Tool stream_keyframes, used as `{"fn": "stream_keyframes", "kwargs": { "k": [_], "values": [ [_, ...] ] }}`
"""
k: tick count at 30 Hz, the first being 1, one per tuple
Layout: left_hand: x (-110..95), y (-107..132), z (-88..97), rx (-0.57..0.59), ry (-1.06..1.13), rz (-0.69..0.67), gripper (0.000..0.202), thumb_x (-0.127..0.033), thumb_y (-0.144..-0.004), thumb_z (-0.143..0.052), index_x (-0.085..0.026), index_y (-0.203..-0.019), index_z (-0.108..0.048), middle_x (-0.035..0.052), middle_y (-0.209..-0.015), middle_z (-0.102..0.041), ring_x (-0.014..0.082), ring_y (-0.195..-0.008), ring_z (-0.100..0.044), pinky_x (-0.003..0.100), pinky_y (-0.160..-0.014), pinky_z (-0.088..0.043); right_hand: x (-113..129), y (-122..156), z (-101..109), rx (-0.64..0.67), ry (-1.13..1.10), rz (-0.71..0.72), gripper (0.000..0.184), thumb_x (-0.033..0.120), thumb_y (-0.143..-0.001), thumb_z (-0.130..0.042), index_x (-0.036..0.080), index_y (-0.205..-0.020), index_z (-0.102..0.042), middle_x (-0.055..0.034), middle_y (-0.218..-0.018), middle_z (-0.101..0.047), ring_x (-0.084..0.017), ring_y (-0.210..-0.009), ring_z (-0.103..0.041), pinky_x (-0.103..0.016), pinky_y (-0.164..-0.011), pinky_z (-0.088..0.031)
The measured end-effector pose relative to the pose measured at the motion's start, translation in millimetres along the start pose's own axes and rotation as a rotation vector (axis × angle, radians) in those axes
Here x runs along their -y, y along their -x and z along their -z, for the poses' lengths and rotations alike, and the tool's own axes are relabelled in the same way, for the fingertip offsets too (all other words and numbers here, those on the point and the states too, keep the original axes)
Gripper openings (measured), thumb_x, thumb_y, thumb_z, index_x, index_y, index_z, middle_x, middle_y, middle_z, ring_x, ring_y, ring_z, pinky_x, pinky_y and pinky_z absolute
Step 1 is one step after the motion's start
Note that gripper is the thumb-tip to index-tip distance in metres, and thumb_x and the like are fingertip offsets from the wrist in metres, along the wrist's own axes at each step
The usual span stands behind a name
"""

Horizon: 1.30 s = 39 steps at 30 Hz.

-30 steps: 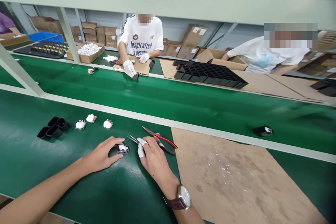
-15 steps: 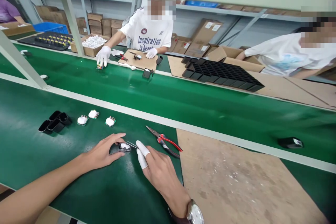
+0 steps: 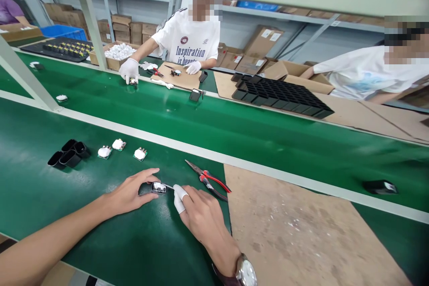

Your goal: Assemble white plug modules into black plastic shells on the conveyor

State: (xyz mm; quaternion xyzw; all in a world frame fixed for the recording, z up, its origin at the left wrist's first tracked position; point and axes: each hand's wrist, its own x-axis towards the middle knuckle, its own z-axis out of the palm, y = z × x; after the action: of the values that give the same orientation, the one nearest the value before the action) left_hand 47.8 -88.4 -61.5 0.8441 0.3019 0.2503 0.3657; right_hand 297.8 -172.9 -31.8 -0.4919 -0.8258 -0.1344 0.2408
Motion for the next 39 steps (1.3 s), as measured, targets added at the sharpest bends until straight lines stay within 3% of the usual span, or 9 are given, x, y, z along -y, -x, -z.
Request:
{"fn": "stream_keyframes", "kwargs": {
  "k": [12,18,26,39],
  "values": [
    [2.1,2.3,-2.1,0.066,0.036,0.064,0.07,-0.029,-0.099,-0.07,-0.034,-0.159,-0.033,0.0019,-0.135,-0.073,0.0218,-0.13,-0.068,0.039,-0.11,-0.055,13.1,-8.0,-6.3,0.024,0.005,0.028,0.022,0.002,-0.095,-0.05,0.016,-0.097,-0.067,-0.0077,-0.091,-0.071,-0.021,-0.077,-0.062,-0.036,-0.065,-0.038],
    [1.7,4.0,-3.7,0.046,0.018,0.07,0.069,-0.029,-0.099,-0.07,-0.033,-0.157,-0.035,0.0018,-0.134,-0.074,0.0215,-0.128,-0.068,0.039,-0.11,-0.055,15.0,-9.5,-2.2,0.036,0.002,0.066,0.022,0.001,-0.093,-0.052,0.018,-0.085,-0.064,-0.0071,-0.088,-0.07,-0.022,-0.077,-0.059,-0.037,-0.064,-0.035],
    [0.3,3.1,-2.8,0.034,0.033,0.071,0.066,-0.028,-0.098,-0.069,-0.032,-0.155,-0.038,0.0026,-0.13,-0.075,0.0228,-0.124,-0.07,0.042,-0.109,-0.055,7.0,-3.5,-3.4,-0.026,-0.058,0.012,0.019,0.004,-0.096,-0.055,0.015,-0.105,-0.068,-0.0064,-0.091,-0.071,-0.021,-0.078,-0.058,-0.036,-0.067,-0.039],
    [-2.5,1.8,-1.2,0.034,0.014,0.075,0.062,-0.028,-0.098,-0.068,-0.03,-0.153,-0.039,0.0031,-0.129,-0.076,0.024,-0.126,-0.069,0.044,-0.11,-0.054,6.8,-6.1,-6.8,-0.023,-0.056,0.001,0.018,0.005,-0.098,-0.055,0.015,-0.102,-0.069,-0.0047,-0.084,-0.069,-0.02,-0.074,-0.057,-0.034,-0.064,-0.037]
  ]
}}
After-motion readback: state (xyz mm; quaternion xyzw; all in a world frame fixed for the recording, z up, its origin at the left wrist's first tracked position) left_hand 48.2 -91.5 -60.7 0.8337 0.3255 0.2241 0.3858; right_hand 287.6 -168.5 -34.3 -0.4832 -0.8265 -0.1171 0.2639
